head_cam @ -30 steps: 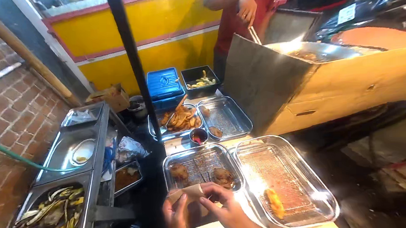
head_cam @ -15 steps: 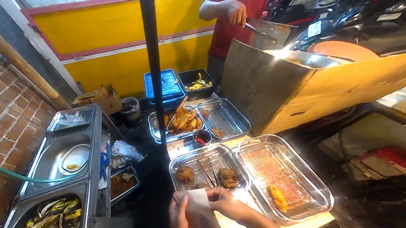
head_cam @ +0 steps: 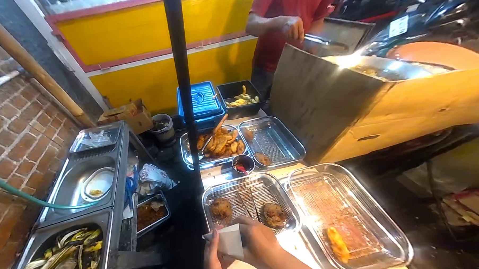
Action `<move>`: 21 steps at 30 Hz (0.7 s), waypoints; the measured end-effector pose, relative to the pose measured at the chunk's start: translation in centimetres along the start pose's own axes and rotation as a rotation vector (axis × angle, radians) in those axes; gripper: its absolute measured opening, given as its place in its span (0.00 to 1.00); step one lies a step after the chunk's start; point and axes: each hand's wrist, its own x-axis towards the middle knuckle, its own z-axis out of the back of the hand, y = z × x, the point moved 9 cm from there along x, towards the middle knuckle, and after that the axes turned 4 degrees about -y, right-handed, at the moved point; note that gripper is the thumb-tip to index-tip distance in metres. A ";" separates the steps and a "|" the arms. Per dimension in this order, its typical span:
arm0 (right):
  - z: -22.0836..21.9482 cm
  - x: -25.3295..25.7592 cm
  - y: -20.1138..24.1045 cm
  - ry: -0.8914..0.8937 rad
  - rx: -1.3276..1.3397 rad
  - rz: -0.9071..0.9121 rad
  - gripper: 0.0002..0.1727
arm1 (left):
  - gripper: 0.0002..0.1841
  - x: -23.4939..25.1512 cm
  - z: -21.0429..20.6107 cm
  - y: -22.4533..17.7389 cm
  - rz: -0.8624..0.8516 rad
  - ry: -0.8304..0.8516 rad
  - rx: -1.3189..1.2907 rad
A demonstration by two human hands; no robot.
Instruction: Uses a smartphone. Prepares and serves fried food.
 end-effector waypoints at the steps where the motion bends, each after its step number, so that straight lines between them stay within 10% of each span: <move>1: 0.2 0.1 0.5 -0.005 -0.044 0.038 0.25 | 0.32 -0.3 -0.5 0.5 0.090 -0.009 -0.065; 15: 0.7 3.5 0.4 0.225 0.189 0.148 0.29 | 0.27 2.1 -0.4 -0.4 0.003 -0.178 -0.353; 21: 7.7 13.2 -9.6 -0.073 -0.008 0.034 0.33 | 0.35 1.9 1.2 -1.2 0.122 -0.283 -0.489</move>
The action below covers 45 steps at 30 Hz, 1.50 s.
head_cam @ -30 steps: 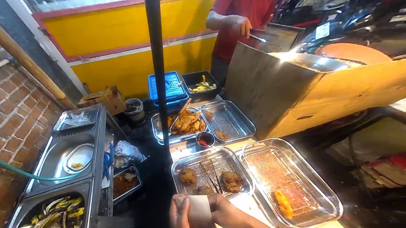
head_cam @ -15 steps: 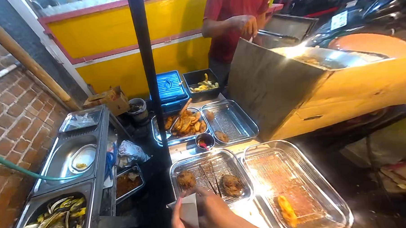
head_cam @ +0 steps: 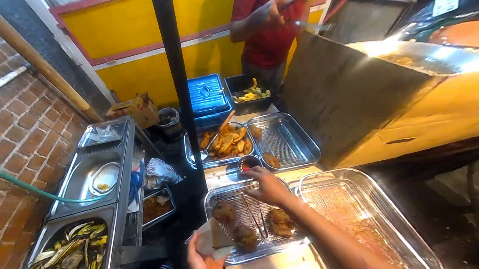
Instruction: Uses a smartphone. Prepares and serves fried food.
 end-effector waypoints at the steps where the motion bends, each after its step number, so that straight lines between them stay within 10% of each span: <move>1: -0.8 1.0 -1.9 0.036 -0.116 -0.055 0.39 | 0.35 0.1 0.2 -0.2 0.006 -0.007 -0.018; 4: -3.6 3.8 -6.0 0.163 -0.349 -0.150 0.44 | 0.36 0.2 0.2 -0.5 0.015 0.009 -0.077; 10: -2.2 8.1 -7.3 0.024 -0.274 -0.132 0.12 | 0.37 -0.2 0.1 -0.5 0.065 0.064 -0.175; 15: -2.7 7.4 -8.8 0.197 -0.402 -0.306 0.35 | 0.37 -0.2 0.6 -0.8 0.063 0.089 -0.226; 23: -0.3 8.8 -7.4 0.035 -0.276 -0.203 0.15 | 0.34 -1.2 -2.1 -2.2 0.116 0.499 -0.472; 45: 3.3 9.3 -9.5 -0.070 -0.186 -0.091 0.16 | 0.32 -1.0 -2.3 -0.8 0.121 0.444 -0.391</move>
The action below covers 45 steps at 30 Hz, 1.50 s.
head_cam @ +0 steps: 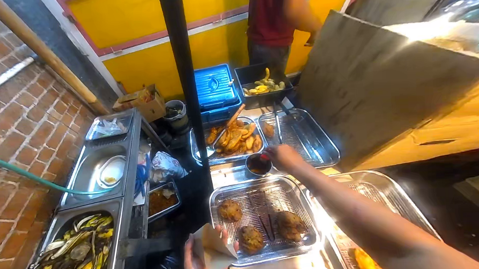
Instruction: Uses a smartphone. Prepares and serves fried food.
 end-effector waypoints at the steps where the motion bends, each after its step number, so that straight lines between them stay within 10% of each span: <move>1: 0.1 0.1 0.3 0.015 -0.031 -0.003 0.16 | 0.32 0.0 0.1 0.0 0.001 0.000 0.005; 12: -2.7 -4.2 4.7 0.403 -0.590 0.593 0.13 | 0.33 -1.9 2.6 -0.9 -0.054 -0.077 -0.017; 17: 0.2 -3.9 4.1 0.376 -0.458 0.395 0.09 | 0.33 -2.6 3.0 -1.5 -0.073 -0.111 -0.017; 22: 6.5 -5.0 5.5 -0.015 0.227 0.154 0.14 | 0.33 -3.5 3.0 -2.5 -0.094 -0.064 -0.023; 27: -1.9 -8.8 6.6 0.013 0.801 -0.095 0.16 | 0.32 -4.4 3.5 -3.1 -0.103 -0.087 0.003; 32: -12.1 -12.4 3.6 0.144 0.626 -0.302 0.19 | 0.31 -5.3 3.4 -3.3 -0.101 -0.075 0.004; 45: -9.9 -12.8 3.8 0.093 0.533 -0.240 0.19 | 0.31 -5.4 3.1 -2.9 -0.050 -0.049 -0.009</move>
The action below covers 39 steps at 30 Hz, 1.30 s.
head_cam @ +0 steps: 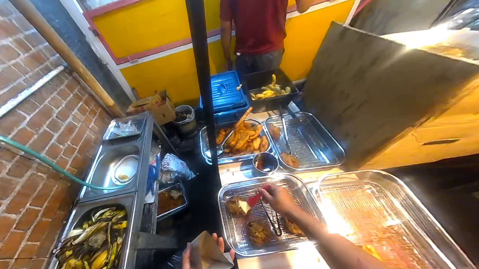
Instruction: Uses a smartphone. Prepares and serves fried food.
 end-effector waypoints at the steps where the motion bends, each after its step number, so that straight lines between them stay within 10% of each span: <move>1: 0.3 0.3 -0.3 -0.004 -0.054 -0.020 0.19 | 0.31 0.0 -0.3 0.0 0.001 0.008 -0.002; 24: -0.8 4.0 2.3 -0.102 -0.095 -0.039 0.19 | 0.34 -0.9 2.5 -1.7 -0.046 -0.076 -0.024; 29: -4.1 -2.5 10.6 0.084 -0.425 0.604 0.14 | 0.34 -0.5 2.1 -1.8 -0.055 -0.067 -0.026; 34: -10.4 -10.1 9.6 0.434 -0.765 1.014 0.14 | 0.34 -0.4 2.6 -2.2 -0.049 -0.064 -0.039; 39: -8.2 -7.6 10.8 0.508 -0.471 0.609 0.21 | 0.34 -0.6 3.2 -2.2 -0.047 -0.058 -0.042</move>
